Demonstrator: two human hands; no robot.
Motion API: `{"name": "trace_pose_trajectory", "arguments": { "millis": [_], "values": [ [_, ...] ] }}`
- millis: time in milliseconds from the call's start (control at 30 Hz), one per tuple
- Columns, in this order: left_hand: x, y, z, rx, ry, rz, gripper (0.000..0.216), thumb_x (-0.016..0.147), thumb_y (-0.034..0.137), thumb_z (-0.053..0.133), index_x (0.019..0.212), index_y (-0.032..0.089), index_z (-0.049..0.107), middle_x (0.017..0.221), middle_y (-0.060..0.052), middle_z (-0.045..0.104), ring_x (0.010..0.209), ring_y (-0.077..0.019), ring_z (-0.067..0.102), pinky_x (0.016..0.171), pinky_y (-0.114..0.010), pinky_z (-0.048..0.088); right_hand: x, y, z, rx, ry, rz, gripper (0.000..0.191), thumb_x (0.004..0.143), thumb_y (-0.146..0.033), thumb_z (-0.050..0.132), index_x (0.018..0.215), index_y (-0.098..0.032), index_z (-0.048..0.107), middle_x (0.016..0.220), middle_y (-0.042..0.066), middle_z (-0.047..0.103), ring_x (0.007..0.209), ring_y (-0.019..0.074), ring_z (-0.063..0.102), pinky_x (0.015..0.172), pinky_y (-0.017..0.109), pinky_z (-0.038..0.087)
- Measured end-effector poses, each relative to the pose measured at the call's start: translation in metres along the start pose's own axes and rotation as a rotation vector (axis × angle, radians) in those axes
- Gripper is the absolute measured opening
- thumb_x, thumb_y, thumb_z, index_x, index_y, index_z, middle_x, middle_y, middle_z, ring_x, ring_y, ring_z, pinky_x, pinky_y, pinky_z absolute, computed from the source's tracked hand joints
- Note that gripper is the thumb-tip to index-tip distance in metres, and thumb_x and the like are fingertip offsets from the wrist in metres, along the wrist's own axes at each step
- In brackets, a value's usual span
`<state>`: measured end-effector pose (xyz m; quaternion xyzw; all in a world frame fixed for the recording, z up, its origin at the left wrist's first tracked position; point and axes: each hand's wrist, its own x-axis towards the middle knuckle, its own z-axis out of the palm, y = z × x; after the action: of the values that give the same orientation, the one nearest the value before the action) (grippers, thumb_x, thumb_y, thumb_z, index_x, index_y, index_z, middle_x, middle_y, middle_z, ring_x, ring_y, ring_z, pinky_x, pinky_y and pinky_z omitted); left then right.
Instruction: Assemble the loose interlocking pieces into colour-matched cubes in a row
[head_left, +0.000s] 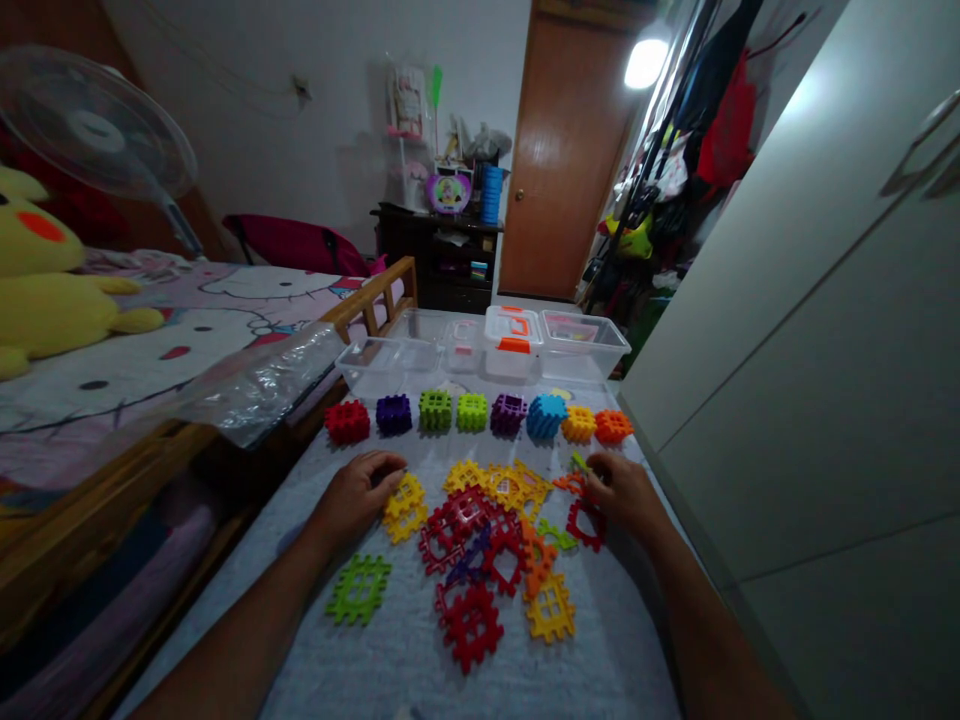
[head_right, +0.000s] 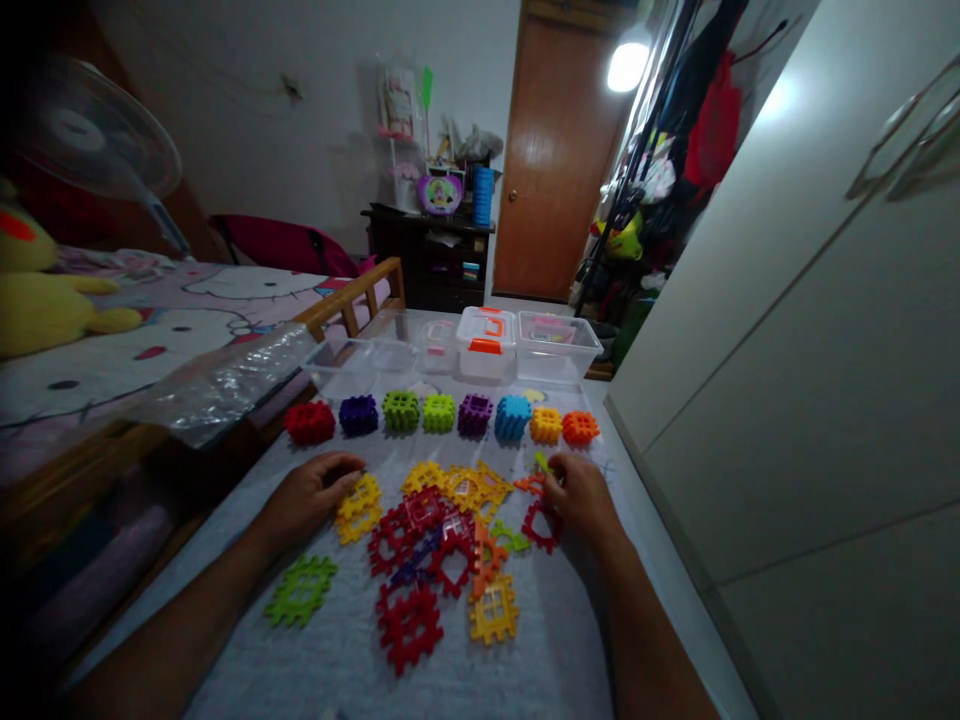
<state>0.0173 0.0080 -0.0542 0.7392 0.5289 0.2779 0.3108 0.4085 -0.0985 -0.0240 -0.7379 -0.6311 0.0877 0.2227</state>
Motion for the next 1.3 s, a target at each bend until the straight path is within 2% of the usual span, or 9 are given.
{"name": "trace_pose_trajectory", "arguments": {
  "millis": [200, 467, 533, 700, 867, 967, 1100, 1200, 1300],
  "values": [
    [0.000, 0.005, -0.001, -0.011, -0.004, 0.002, 0.035, 0.074, 0.045, 0.058, 0.092, 0.019, 0.071, 0.094, -0.007, 0.073, 0.087, -0.0247, 0.068, 0.079, -0.033, 0.053, -0.003, 0.009, -0.007, 0.182, 0.058, 0.107, 0.029, 0.083, -0.034, 0.046, 0.095, -0.018, 0.066, 0.079, 0.006, 0.070, 0.067, 0.0196, 0.063, 0.064, 0.030, 0.046],
    [-0.001, 0.009, -0.003, -0.034, -0.007, -0.018, 0.038, 0.073, 0.048, 0.058, 0.093, 0.018, 0.070, 0.095, -0.007, 0.073, 0.089, -0.0251, 0.067, 0.082, -0.034, 0.053, -0.006, 0.021, -0.011, -0.112, -0.019, 0.158, 0.009, 0.075, -0.022, 0.055, 0.069, -0.019, 0.062, 0.077, 0.007, 0.065, 0.071, 0.0192, 0.060, 0.065, 0.030, 0.043],
    [-0.001, 0.009, -0.003, -0.031, -0.009, -0.018, 0.037, 0.073, 0.048, 0.058, 0.093, 0.018, 0.070, 0.095, -0.007, 0.073, 0.088, -0.0250, 0.067, 0.082, -0.034, 0.053, -0.007, 0.015, -0.015, -0.099, -0.057, 0.111, 0.007, 0.074, -0.022, 0.058, 0.070, -0.019, 0.062, 0.079, 0.006, 0.064, 0.073, 0.0189, 0.059, 0.067, 0.029, 0.044],
    [-0.001, 0.007, -0.001, -0.013, 0.003, -0.008, 0.035, 0.075, 0.046, 0.057, 0.093, 0.019, 0.070, 0.095, -0.006, 0.073, 0.089, -0.0246, 0.067, 0.083, -0.034, 0.052, -0.014, -0.014, -0.020, 0.019, -0.307, -0.111, 0.008, 0.075, -0.024, 0.062, 0.081, -0.019, 0.065, 0.082, 0.004, 0.063, 0.073, 0.0181, 0.060, 0.066, 0.029, 0.046],
    [-0.002, 0.006, 0.000, -0.001, 0.019, 0.000, 0.034, 0.077, 0.043, 0.055, 0.094, 0.018, 0.070, 0.096, -0.007, 0.072, 0.090, -0.0241, 0.067, 0.082, -0.034, 0.052, -0.020, -0.052, -0.003, 0.039, -0.222, -0.322, 0.031, 0.079, -0.028, 0.064, 0.109, -0.020, 0.065, 0.108, 0.010, 0.064, 0.097, 0.0242, 0.058, 0.087, 0.039, 0.047],
    [-0.002, 0.003, 0.001, -0.004, 0.018, -0.005, 0.033, 0.077, 0.042, 0.056, 0.095, 0.017, 0.070, 0.097, -0.008, 0.072, 0.090, -0.0246, 0.067, 0.080, -0.034, 0.053, -0.023, -0.080, 0.010, 0.060, -0.191, -0.494, 0.037, 0.087, -0.028, 0.056, 0.124, -0.024, 0.060, 0.127, 0.009, 0.061, 0.116, 0.0269, 0.051, 0.101, 0.045, 0.040],
    [-0.001, 0.000, 0.002, -0.018, 0.013, 0.018, 0.031, 0.078, 0.039, 0.055, 0.095, 0.017, 0.069, 0.098, -0.009, 0.071, 0.092, -0.0247, 0.067, 0.081, -0.034, 0.053, -0.028, -0.110, 0.025, 0.039, -0.272, -0.608, 0.050, 0.091, -0.017, 0.046, 0.140, -0.027, 0.047, 0.147, 0.003, 0.048, 0.133, 0.0286, 0.035, 0.110, 0.049, 0.028],
    [-0.002, -0.001, 0.002, -0.017, 0.010, 0.024, 0.030, 0.079, 0.038, 0.055, 0.095, 0.017, 0.069, 0.098, -0.008, 0.071, 0.093, -0.0246, 0.066, 0.083, -0.035, 0.053, -0.029, -0.119, 0.033, 0.056, -0.341, -0.630, 0.051, 0.088, -0.013, 0.049, 0.137, -0.029, 0.051, 0.141, 0.003, 0.054, 0.131, 0.0294, 0.037, 0.109, 0.049, 0.029],
    [-0.002, 0.000, 0.002, -0.011, 0.016, 0.030, 0.029, 0.079, 0.036, 0.055, 0.095, 0.017, 0.069, 0.098, -0.008, 0.071, 0.093, -0.0246, 0.066, 0.083, -0.035, 0.053, -0.029, -0.119, 0.037, 0.077, -0.322, -0.637, 0.036, 0.089, -0.014, 0.053, 0.121, -0.027, 0.062, 0.126, 0.003, 0.063, 0.121, 0.0266, 0.044, 0.107, 0.045, 0.031]
  ]
}}
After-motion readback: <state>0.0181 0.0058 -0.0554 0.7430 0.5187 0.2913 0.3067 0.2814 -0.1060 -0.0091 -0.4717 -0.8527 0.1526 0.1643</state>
